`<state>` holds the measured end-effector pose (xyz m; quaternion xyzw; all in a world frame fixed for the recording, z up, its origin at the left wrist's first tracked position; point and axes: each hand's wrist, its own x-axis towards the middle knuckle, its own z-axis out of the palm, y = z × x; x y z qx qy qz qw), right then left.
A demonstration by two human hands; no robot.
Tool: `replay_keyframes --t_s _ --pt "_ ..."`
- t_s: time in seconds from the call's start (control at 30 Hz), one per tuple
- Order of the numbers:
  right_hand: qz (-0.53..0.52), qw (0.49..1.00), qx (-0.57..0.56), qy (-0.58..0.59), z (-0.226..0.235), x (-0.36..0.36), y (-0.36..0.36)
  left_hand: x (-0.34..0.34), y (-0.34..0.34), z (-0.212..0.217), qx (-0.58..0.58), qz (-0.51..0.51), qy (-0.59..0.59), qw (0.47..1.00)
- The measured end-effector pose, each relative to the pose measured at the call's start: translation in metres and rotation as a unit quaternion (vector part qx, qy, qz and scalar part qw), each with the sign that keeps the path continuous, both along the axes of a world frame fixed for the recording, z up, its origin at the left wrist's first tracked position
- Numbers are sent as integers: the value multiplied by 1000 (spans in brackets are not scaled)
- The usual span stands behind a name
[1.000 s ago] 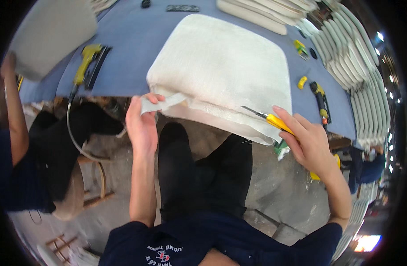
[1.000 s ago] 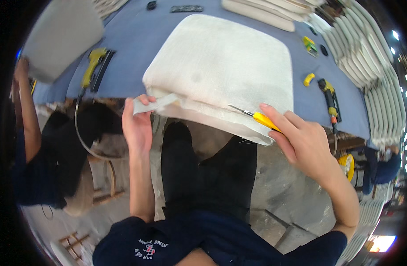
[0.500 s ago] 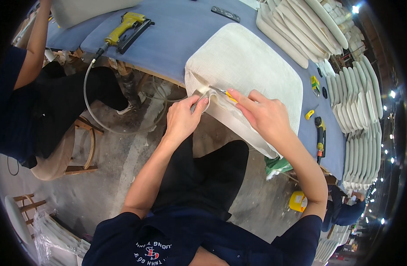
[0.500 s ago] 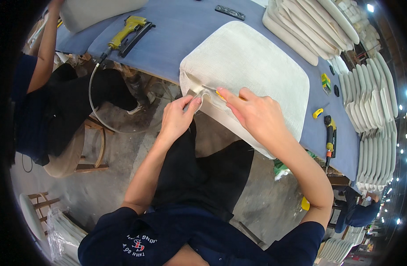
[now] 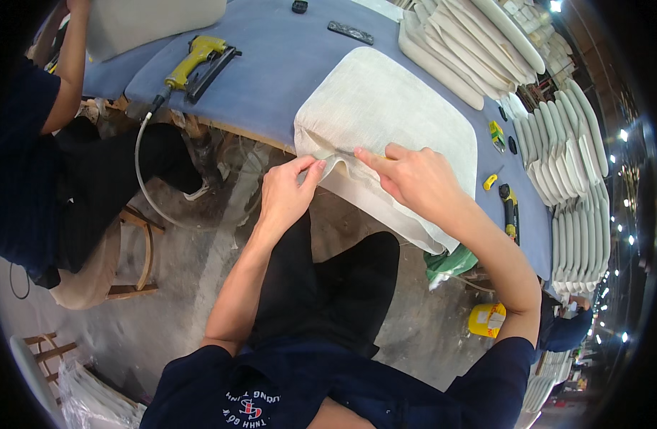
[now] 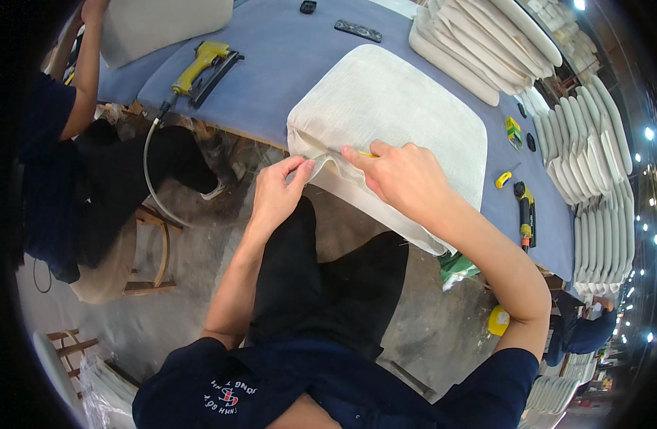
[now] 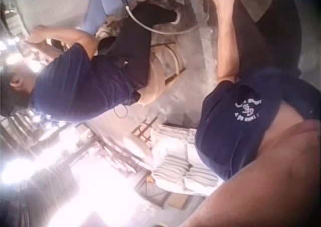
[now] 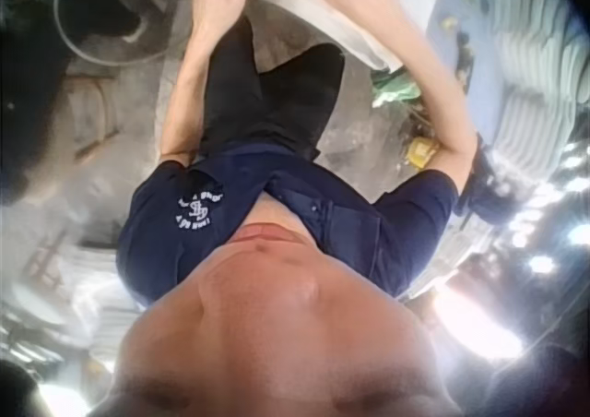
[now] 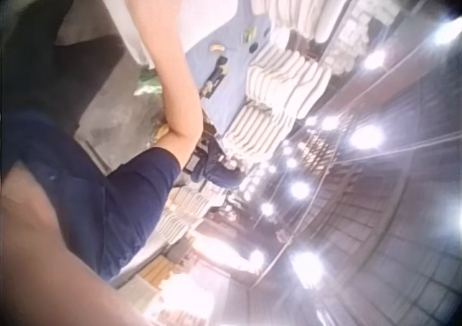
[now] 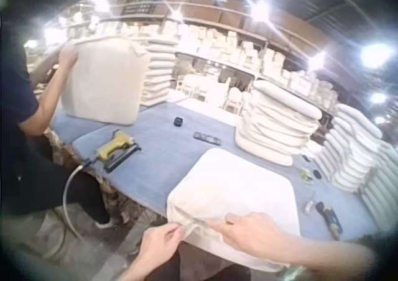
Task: The person staples fabric onto a chair cushion using a pneumatic staple gun, trims excess fabric with a utility knife, and smooths the edges. They repeat this process on multiple cushions, occasionally flipping them to work on different sides.
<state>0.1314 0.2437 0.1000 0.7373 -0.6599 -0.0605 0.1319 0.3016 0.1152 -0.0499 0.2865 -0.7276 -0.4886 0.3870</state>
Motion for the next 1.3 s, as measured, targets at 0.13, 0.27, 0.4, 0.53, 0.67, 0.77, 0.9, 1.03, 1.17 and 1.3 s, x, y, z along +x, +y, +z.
replay_keyframes --t_s 0.13,0.27,0.4,0.53,0.67,0.77,0.9,1.03,1.17,1.3 --pt "-1 1000 18 7 -5 0 -5 -3 16 13 -8 -27 -29 999" --pt "-4 999 27 19 -6 -10 7 12 3 10 52 -47 -18 997" --pt "-12 999 23 34 -16 -10 22 3 23 5 18 -57 31 998" --pt "-8 1000 20 -1 -21 -19 34 7 20 7 62 -52 35 996" --pt "8 999 -16 -42 -32 -25 36 -1 46 8 76 -92 34 992" --pt "-5 995 -33 -94 -40 -32 42 3 46 8 63 -78 54 993" --pt "-13 997 -51 -59 -38 -29 44 11 44 -2 68 -64 37 995" --pt "4 998 -53 -36 -31 -25 47 11 47 2 58 -63 32 996" --pt "-17 1000 -12 -22 -25 -28 57 7 51 2 73 -66 43 994" --pt "-9 1000 -11 -27 -29 -19 49 5 58 5 71 -68 69 993"
